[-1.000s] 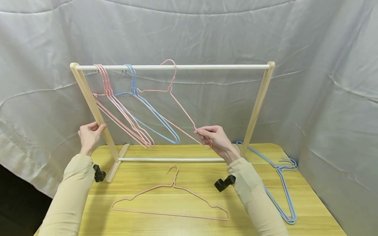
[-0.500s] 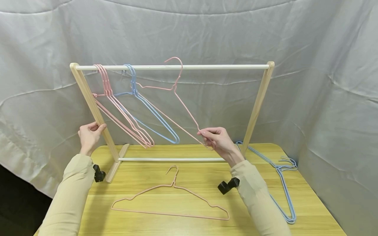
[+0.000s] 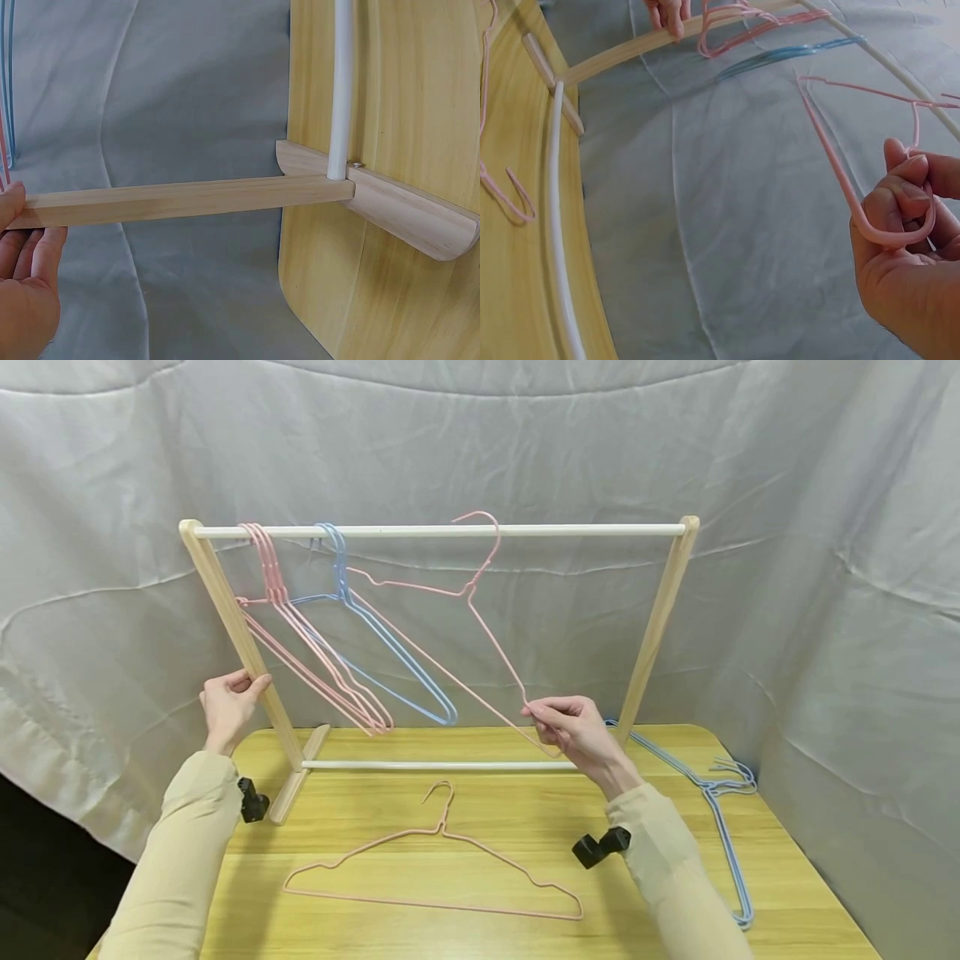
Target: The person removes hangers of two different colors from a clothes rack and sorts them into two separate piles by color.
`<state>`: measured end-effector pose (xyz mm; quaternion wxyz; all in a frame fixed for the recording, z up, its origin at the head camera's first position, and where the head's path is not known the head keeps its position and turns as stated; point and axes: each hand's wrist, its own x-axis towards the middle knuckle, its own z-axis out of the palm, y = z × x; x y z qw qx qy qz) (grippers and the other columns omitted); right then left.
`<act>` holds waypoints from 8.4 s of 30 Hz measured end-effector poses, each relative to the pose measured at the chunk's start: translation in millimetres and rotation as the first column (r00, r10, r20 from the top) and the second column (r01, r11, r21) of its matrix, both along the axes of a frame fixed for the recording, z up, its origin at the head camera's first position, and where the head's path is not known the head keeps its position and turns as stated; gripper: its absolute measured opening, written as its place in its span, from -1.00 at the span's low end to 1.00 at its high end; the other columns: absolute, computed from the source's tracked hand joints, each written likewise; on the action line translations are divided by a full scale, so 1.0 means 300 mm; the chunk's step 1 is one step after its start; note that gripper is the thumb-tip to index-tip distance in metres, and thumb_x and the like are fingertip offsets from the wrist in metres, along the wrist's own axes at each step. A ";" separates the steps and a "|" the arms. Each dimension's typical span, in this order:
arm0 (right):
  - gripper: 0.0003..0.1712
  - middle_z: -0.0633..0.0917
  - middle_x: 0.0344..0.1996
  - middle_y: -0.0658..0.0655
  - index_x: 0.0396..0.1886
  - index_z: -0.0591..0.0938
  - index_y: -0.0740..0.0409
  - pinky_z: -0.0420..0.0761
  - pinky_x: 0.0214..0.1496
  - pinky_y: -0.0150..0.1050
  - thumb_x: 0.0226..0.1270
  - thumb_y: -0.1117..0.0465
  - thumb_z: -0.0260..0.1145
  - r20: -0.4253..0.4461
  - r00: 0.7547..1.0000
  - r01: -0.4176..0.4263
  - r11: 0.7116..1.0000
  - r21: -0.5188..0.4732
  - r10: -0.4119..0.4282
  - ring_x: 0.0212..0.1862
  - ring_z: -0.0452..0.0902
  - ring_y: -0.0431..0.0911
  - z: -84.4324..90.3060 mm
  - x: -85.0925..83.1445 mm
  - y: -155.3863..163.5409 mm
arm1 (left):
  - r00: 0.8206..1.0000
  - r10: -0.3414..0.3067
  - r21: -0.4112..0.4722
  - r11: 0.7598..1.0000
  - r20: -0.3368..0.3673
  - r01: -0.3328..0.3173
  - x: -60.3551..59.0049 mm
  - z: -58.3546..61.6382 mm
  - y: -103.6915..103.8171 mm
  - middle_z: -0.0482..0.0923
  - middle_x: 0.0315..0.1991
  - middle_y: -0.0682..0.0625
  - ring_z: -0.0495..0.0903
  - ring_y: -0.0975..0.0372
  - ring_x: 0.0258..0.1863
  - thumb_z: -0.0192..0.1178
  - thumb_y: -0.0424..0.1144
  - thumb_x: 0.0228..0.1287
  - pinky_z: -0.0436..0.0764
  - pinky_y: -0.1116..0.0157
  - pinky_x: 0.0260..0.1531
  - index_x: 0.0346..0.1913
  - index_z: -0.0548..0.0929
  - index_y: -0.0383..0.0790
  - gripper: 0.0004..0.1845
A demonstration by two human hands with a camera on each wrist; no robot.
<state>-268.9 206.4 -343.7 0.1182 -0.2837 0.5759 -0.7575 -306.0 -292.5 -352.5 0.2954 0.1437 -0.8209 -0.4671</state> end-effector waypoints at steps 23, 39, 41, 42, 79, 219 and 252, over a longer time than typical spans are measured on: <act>-0.57 0.64 -0.50 -0.11 -0.13 0.78 0.15 0.01 -0.39 -0.16 0.57 0.46 -0.04 -0.069 0.996 -0.050 0.998 0.029 0.052 -0.50 0.08 -0.06 -0.122 0.047 0.149 | 0.999 -0.021 -0.003 1.000 0.030 0.021 -0.001 0.001 -0.009 0.72 -0.03 -0.26 0.39 0.80 -0.53 0.28 -0.15 0.36 0.39 0.67 -0.26 0.05 0.76 -0.30 -0.66; -0.63 0.58 -0.51 -0.16 -0.18 0.81 0.01 0.07 -0.42 -0.14 0.53 0.40 0.10 -0.041 0.998 0.064 0.970 0.233 -0.055 -0.51 0.07 -0.03 -0.240 0.092 0.217 | 1.000 -0.012 0.010 1.000 -0.008 0.012 0.010 0.012 -0.008 0.72 0.02 -0.20 0.42 0.80 -0.47 0.26 -0.18 0.34 0.43 0.71 -0.24 0.10 0.73 -0.27 -0.65; -0.65 0.57 -0.52 -0.17 -0.18 0.81 0.00 0.07 -0.50 -0.16 0.53 0.37 0.12 -0.047 0.997 0.079 0.953 0.293 -0.069 -0.54 0.10 -0.13 -0.261 0.095 0.225 | 1.000 -0.019 0.011 1.000 -0.010 0.019 0.010 0.014 -0.009 0.72 0.01 -0.20 0.42 0.81 -0.47 0.27 -0.18 0.34 0.43 0.72 -0.25 0.10 0.73 -0.28 -0.65; -0.67 0.56 -0.53 -0.18 -0.18 0.81 0.01 0.05 -0.55 -0.17 0.53 0.36 0.13 -0.046 0.996 0.082 0.945 0.318 -0.071 -0.56 0.12 -0.19 -0.271 0.097 0.229 | 1.000 -0.021 0.015 1.000 -0.008 0.021 0.011 0.015 -0.010 0.72 0.02 -0.21 0.41 0.82 -0.47 0.27 -0.19 0.34 0.43 0.72 -0.24 0.11 0.73 -0.28 -0.64; -0.75 0.61 -0.51 0.37 -0.22 0.67 0.58 0.45 -0.43 -0.54 0.45 0.38 0.20 -0.027 0.958 -0.241 0.850 0.468 0.286 -0.46 0.45 -0.41 -0.544 0.155 0.141 | 1.000 -0.026 0.018 0.999 -0.006 0.026 0.016 0.020 -0.010 0.70 0.01 -0.21 0.40 0.84 -0.48 0.29 -0.21 0.34 0.53 0.31 0.23 0.10 0.73 -0.28 -0.66; -0.79 0.71 -0.39 -0.09 -0.21 0.78 0.08 0.50 -0.39 -0.40 0.45 0.38 0.24 -0.346 0.923 0.207 0.975 0.077 -0.169 -0.44 0.45 -0.24 -0.043 -0.055 -0.200 | 0.999 -0.040 0.021 0.999 0.000 0.040 0.019 0.012 -0.015 0.71 0.02 -0.22 0.39 0.85 -0.49 0.28 -0.18 0.35 0.46 0.68 -0.15 0.12 0.73 -0.25 -0.65; -0.81 0.70 -0.37 -0.03 -0.14 0.63 0.64 0.54 -0.45 -0.40 0.42 0.54 0.15 -0.426 0.829 0.368 0.927 -0.073 -0.363 -0.40 0.54 -0.23 -0.237 0.088 0.045 | 0.999 -0.036 0.017 0.999 -0.009 0.036 0.020 0.012 -0.016 0.72 0.01 -0.20 0.43 0.83 -0.44 0.29 -0.20 0.35 0.43 0.71 -0.22 0.12 0.72 -0.26 -0.65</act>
